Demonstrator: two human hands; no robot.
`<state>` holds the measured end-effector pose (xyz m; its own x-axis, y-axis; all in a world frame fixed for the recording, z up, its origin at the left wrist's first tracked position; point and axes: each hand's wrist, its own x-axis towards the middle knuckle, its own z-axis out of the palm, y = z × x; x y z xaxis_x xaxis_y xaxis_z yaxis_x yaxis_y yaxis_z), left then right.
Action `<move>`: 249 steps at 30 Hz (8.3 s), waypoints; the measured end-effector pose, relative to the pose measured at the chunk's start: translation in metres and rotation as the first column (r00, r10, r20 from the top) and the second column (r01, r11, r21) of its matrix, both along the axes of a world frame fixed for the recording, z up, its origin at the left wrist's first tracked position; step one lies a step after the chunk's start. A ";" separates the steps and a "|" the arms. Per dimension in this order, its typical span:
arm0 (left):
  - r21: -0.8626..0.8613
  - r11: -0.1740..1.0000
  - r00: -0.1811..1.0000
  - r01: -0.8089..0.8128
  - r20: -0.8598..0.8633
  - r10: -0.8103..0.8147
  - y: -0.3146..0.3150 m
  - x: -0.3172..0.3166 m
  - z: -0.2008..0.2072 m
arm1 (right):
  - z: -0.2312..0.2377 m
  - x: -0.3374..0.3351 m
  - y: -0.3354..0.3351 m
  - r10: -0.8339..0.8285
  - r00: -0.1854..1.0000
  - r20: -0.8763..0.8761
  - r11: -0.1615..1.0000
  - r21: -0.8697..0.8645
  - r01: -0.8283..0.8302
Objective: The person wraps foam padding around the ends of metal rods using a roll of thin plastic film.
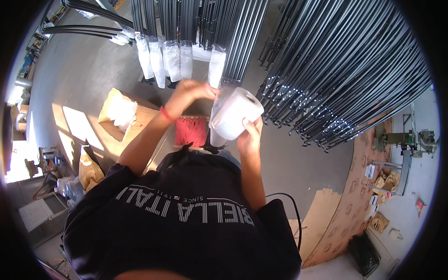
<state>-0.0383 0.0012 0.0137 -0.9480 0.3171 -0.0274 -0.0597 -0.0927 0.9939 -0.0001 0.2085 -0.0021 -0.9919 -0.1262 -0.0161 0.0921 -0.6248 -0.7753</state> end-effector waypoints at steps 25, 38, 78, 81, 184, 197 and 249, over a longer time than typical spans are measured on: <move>0.145 0.978 0.987 -0.150 0.084 0.139 0.050 -0.010 -0.034 | -0.009 -0.067 0.031 0.200 0.980 0.021 0.655 0.741 -0.149; 0.215 0.968 0.987 -0.127 0.120 0.103 0.051 -0.012 -0.032 | -0.003 -0.069 0.021 0.234 0.972 0.013 0.617 0.770 -0.159; 0.256 0.946 0.967 -0.199 0.210 0.146 0.051 -0.015 -0.031 | -0.005 -0.100 -0.019 0.207 0.933 -0.293 0.049 0.956 0.289; 0.249 0.953 0.962 -0.171 0.250 0.108 0.045 -0.014 -0.032 | -0.032 -0.138 -0.035 0.196 0.915 -0.354 0.222 0.924 0.310; 0.033 -0.169 -0.011 -0.985 -0.992 -0.129 0.021 -0.484 0.373 | 0.361 -0.482 -0.040 -0.158 0.656 -0.738 0.959 -0.273 -0.076; -0.029 -0.389 0.085 -0.921 -0.988 -0.128 -0.050 -0.470 0.387 | 0.385 -0.485 -0.053 0.010 0.533 -0.846 0.994 -0.048 -0.095; 0.228 0.953 0.958 -0.198 0.250 0.139 0.151 -0.167 -0.138 | -0.014 -0.157 0.129 0.210 0.838 0.503 0.945 0.116 -0.306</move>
